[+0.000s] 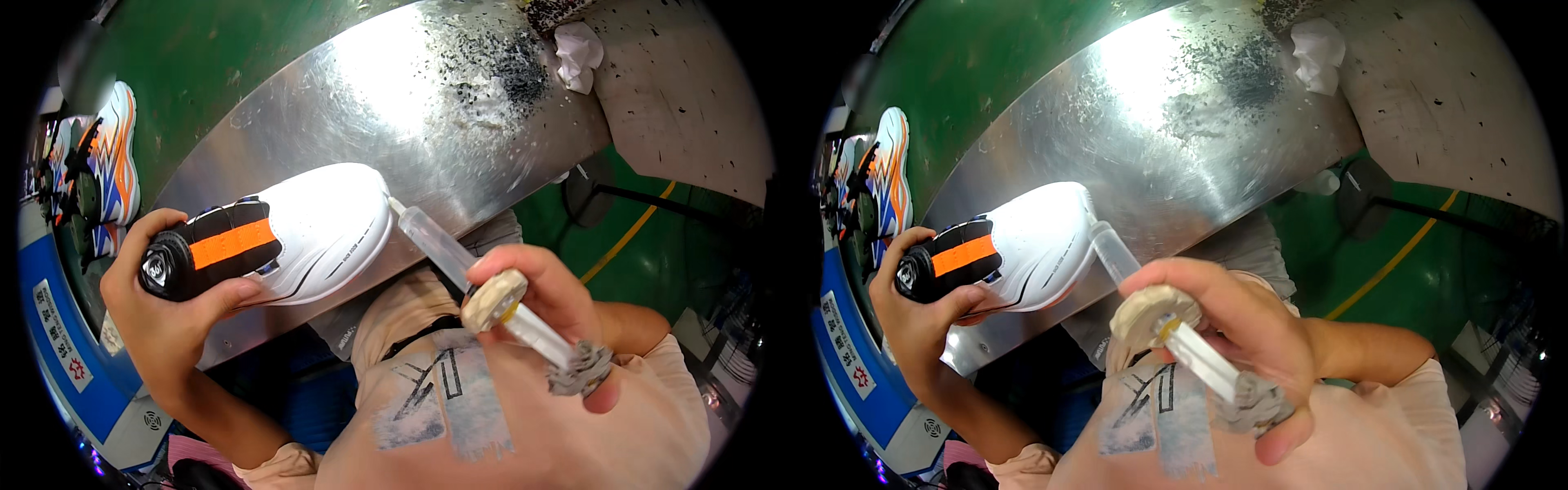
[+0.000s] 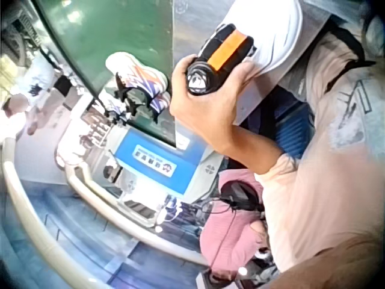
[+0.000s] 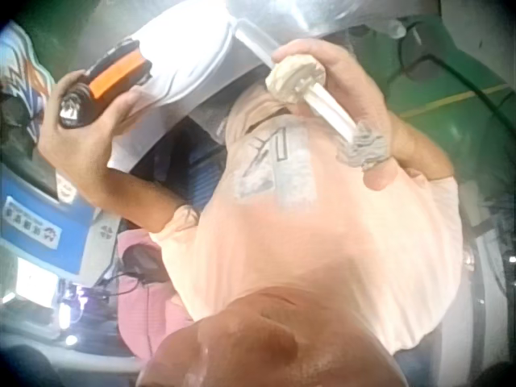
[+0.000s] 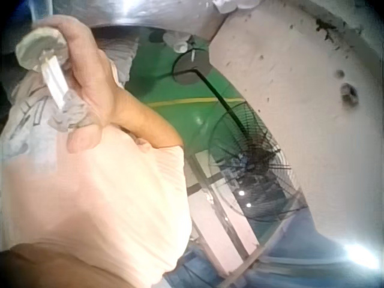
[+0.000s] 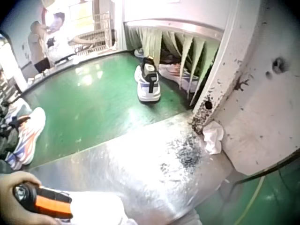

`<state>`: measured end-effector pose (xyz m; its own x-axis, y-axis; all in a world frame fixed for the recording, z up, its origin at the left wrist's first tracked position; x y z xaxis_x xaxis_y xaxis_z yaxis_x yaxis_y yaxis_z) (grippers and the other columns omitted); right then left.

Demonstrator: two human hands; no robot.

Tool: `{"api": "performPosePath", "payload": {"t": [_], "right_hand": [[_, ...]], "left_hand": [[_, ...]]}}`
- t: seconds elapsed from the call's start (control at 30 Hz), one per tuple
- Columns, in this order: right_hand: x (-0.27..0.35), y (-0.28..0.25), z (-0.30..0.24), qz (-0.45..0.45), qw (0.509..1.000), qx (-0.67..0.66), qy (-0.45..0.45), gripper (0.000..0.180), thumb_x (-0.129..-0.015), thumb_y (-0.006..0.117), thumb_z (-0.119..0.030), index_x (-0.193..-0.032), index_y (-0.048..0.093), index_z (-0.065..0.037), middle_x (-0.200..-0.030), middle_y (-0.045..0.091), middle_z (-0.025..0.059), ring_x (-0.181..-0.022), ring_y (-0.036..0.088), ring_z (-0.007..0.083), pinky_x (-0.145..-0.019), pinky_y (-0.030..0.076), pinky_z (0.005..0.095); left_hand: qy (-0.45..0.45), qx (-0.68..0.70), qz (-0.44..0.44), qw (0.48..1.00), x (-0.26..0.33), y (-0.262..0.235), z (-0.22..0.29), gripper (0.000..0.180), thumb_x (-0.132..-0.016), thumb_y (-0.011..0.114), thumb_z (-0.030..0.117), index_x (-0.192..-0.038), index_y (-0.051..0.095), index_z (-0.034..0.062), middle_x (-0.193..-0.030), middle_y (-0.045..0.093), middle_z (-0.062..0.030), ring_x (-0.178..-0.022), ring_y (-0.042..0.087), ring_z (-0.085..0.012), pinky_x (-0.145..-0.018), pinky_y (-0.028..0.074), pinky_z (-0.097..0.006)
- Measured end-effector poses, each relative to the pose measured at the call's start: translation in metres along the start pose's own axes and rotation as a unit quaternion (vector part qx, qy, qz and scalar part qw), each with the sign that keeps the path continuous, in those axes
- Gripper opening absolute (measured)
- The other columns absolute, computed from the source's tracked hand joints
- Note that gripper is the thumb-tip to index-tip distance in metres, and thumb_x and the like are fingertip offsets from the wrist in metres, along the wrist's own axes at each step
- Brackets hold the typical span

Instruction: The person applies liquid from a syringe-style tool to the side seams of several shoes on a conveyor belt and rubs the liquid into the material by hand.

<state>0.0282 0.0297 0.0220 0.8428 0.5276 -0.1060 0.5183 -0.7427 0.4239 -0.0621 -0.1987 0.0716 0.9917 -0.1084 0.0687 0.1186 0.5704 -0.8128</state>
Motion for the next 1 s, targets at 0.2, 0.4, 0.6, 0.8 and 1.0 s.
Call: {"api": "performPosePath", "payload": {"t": [0.2, 0.4, 0.6, 0.8, 1.0], "right_hand": [[0.004, 0.013, 0.006, -0.074, 0.99, 0.11, -0.051, 0.109, -0.057, 0.071, -0.058, -0.129, 0.025, 0.01, -0.108, 0.053, 0.0165, -0.089, 0.059, 0.0234, -0.073, 0.048, 0.0289], [0.001, 0.005, 0.004, -0.079, 0.987, 0.122, -0.07, 0.111, -0.054, 0.075, -0.056, -0.13, 0.025, 0.007, -0.106, 0.053, 0.0147, -0.087, 0.059, 0.0216, -0.071, 0.048, 0.027], [-0.032, -0.06, 0.006, 0.067, 0.976, 0.203, -0.042, 0.105, -0.055, 0.078, -0.047, -0.133, 0.025, -0.002, -0.096, 0.052, 0.0065, -0.073, 0.048, 0.0112, -0.061, 0.041, 0.0219], [-0.039, -0.088, 0.043, 0.066, 0.905, 0.421, 0.013, 0.099, -0.058, 0.077, -0.041, -0.134, 0.024, -0.006, -0.101, 0.053, 0.0151, -0.081, 0.054, 0.0271, -0.07, 0.045, 0.0324], [-0.064, -0.074, 0.07, 0.056, 0.873, 0.481, -0.053, 0.097, -0.061, 0.075, -0.044, -0.133, 0.026, -0.001, -0.115, 0.05, 0.0217, -0.093, 0.058, 0.0353, -0.077, 0.05, 0.0371]], "left_hand": [[-0.039, 0.019, -0.054, 0.998, -0.019, 0.001, -0.005, 0.05, -0.044, 0.08, 0.007, -0.088, 0.057, -0.0027, -0.074, 0.063, -0.0091, -0.07, 0.063, -0.015, -0.066, 0.05, -0.024], [-0.063, 0.032, -0.076, 0.995, -0.028, 0.007, -0.017, 0.048, -0.045, 0.079, 0.007, -0.087, 0.057, -0.0021, -0.073, 0.062, -0.0074, -0.068, 0.06, -0.0118, -0.065, 0.049, -0.024], [0.087, -0.086, -0.008, 0.992, 0.011, -0.001, -0.028, 0.058, -0.044, 0.082, 0.012, -0.094, 0.056, 0.0025, -0.081, 0.059, -0.0094, -0.074, 0.059, -0.0206, -0.071, 0.047, -0.03], [0.108, -0.086, 0.006, 0.99, 0.025, 0.006, -0.056, 0.06, -0.049, 0.081, 0.008, -0.102, 0.054, 0.0015, -0.084, 0.062, -0.0104, -0.076, 0.062, -0.0214, -0.07, 0.049, -0.031], [0.074, 0.068, 0.154, 0.983, -0.096, -0.017, -0.065, 0.068, -0.061, 0.075, 0.008, -0.119, 0.041, 0.0025, -0.098, 0.058, -0.0116, -0.086, 0.059, -0.0196, -0.078, 0.047, -0.03]]}}
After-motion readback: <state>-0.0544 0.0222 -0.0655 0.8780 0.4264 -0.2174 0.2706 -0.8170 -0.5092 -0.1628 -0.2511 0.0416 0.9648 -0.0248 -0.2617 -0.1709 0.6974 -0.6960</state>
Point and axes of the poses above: each hand's wrist, its own x-axis away from the middle knuckle, its own y-axis out of the palm, z = x × y, the point moved 9 cm from there along -x, towards the middle knuckle
